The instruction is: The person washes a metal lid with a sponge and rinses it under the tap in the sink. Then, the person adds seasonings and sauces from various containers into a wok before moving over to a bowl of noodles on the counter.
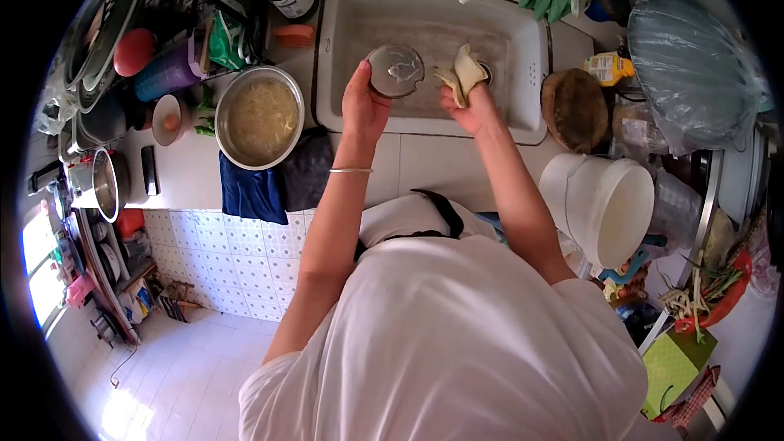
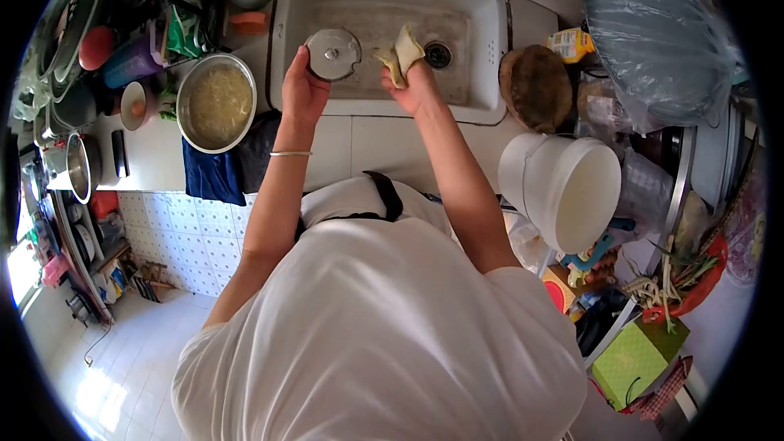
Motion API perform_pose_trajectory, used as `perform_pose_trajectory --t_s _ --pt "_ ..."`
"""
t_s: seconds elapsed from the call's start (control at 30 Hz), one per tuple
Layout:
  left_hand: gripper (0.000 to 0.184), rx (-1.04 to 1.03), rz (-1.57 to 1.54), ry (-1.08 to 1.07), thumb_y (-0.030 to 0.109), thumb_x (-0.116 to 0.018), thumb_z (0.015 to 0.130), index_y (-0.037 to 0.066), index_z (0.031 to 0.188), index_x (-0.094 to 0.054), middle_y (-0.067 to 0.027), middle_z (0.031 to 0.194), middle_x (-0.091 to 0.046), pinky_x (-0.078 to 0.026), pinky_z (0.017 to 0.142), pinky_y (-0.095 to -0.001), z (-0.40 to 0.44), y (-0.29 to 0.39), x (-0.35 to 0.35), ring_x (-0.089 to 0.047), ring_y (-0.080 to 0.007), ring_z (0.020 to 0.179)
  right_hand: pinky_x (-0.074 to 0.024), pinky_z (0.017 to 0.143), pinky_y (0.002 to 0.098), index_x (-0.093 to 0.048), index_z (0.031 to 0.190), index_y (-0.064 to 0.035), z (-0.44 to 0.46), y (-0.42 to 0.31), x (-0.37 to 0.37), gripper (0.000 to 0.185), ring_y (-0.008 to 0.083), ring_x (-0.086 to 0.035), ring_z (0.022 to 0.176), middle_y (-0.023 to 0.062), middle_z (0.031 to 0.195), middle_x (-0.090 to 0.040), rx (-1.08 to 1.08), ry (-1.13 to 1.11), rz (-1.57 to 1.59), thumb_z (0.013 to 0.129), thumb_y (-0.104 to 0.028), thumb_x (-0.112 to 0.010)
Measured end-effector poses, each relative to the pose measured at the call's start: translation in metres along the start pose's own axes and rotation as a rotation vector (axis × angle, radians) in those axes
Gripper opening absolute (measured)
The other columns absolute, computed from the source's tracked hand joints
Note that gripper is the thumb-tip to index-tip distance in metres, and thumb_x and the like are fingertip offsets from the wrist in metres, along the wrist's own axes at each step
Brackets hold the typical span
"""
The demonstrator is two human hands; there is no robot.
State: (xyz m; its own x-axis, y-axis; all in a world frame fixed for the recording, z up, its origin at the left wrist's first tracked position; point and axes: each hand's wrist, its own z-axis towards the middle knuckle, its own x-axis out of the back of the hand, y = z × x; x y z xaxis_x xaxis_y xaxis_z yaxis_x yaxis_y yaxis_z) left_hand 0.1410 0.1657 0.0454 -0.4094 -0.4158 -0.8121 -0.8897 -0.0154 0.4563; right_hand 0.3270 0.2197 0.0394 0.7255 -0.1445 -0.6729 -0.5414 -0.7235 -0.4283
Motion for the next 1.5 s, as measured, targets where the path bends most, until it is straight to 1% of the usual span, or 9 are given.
perform_pose_trajectory --t_s 0.17,0.23,0.4,0.47,0.63,0.9,1.07,1.2,1.5 --pt "0.033 0.068 -0.096 -0.029 0.018 -0.044 0.097 -0.002 0.122 -0.050 -0.0102 0.119 -0.058 -0.042 0.100 -0.0349 0.005 -0.007 -0.006 -0.054 -0.0212 0.112 -0.0456 0.073 0.0272 -0.054 0.115 -0.0088 -0.013 0.007 -0.030 0.034 0.0140 -0.055 0.089 0.0020 0.103 -0.059 0.222 0.165 -0.167 0.095 -0.035 -0.051" --pt "0.033 0.029 0.021 -0.075 0.020 -0.045 0.098 -0.001 0.123 -0.051 -0.0089 0.116 -0.058 -0.043 0.097 -0.0324 0.002 -0.012 -0.011 -0.055 -0.0185 0.107 -0.0429 0.086 0.0274 -0.054 0.119 -0.0084 -0.027 0.011 -0.047 0.037 0.0092 -0.052 0.099 0.0008 0.109 -0.057 0.214 -0.055 -0.250 0.095 -0.036 -0.052" --pt "0.035 -0.076 0.253 -0.076 0.025 -0.047 0.098 0.002 0.124 -0.049 -0.0064 0.114 -0.057 -0.047 0.088 -0.0293 -0.001 -0.016 -0.018 -0.056 -0.0151 0.100 -0.0437 0.077 0.0232 -0.057 0.112 -0.0046 -0.036 0.014 -0.056 0.032 0.0063 -0.051 0.089 0.0004 0.102 -0.058 0.354 -0.054 -0.609 0.090 -0.027 -0.062" --pt "0.037 -0.178 0.550 0.038 0.027 -0.048 0.097 0.005 0.127 -0.045 -0.0059 0.114 -0.055 -0.044 0.090 -0.0296 -0.002 -0.020 -0.023 -0.053 -0.0156 0.102 -0.0447 0.073 0.0226 -0.060 0.104 -0.0025 -0.033 0.012 -0.053 0.026 0.0072 -0.053 0.086 0.0024 0.095 -0.060 0.677 0.047 -0.942 0.088 -0.023 -0.064" --pt "0.051 0.242 -0.199 -0.138 0.050 -0.038 0.096 0.016 0.133 -0.040 -0.0135 0.121 -0.053 -0.040 0.097 -0.0495 -0.012 -0.012 -0.029 -0.052 -0.0313 0.111 -0.0492 0.083 0.0347 -0.064 0.106 -0.0054 -0.047 0.018 -0.060 0.028 0.0257 -0.060 0.099 0.0089 0.105 -0.063 1.161 -0.079 -1.515 0.078 -0.006 -0.069" --pt "0.057 0.294 -0.163 -0.359 0.053 -0.030 0.095 0.017 0.139 -0.036 -0.0179 0.133 -0.045 -0.036 0.103 -0.0497 -0.016 -0.005 -0.017 -0.045 -0.0407 0.120 -0.0451 0.089 0.0370 -0.065 0.104 -0.0050 -0.067 0.041 -0.067 0.026 0.0254 -0.058 0.100 0.0079 0.103 -0.064 1.117 -0.250 -1.689 0.079 -0.010 -0.066" --pt "0.055 0.373 -0.556 -0.267 0.050 -0.029 0.096 0.019 0.142 -0.033 -0.0172 0.133 -0.045 -0.035 0.104 -0.0461 -0.021 -0.028 -0.012 -0.044 -0.0343 0.123 -0.0446 0.089 0.0383 -0.064 0.101 -0.0037 -0.031 0.030 -0.072 0.026 0.0277 -0.058 0.101 0.0081 0.103 -0.064 1.221 -0.109 -1.664 0.076 -0.005 -0.065" --pt "0.053 0.249 -0.128 -0.233 0.046 -0.028 0.097 0.018 0.142 -0.032 -0.0106 0.138 -0.043 -0.034 0.105 -0.0427 -0.025 -0.011 -0.020 -0.042 -0.0273 0.125 -0.0444 0.085 0.0381 -0.063 0.092 -0.0034 -0.039 0.033 -0.064 0.019 0.0286 -0.058 0.095 0.0082 0.095 -0.063 1.190 0.057 -1.881 0.074 -0.004 -0.061" --pt "0.053 0.288 -0.250 -0.212 0.046 -0.030 0.096 0.018 0.142 -0.034 -0.0093 0.136 -0.043 -0.032 0.106 -0.0438 -0.028 -0.023 -0.017 -0.042 -0.0266 0.125 -0.0456 0.078 0.0412 -0.063 0.084 -0.0075 -0.020 0.044 -0.076 0.013 0.0298 -0.056 0.085 0.0085 0.086 -0.059 1.246 0.052 -1.639 0.072 -0.004 -0.060"
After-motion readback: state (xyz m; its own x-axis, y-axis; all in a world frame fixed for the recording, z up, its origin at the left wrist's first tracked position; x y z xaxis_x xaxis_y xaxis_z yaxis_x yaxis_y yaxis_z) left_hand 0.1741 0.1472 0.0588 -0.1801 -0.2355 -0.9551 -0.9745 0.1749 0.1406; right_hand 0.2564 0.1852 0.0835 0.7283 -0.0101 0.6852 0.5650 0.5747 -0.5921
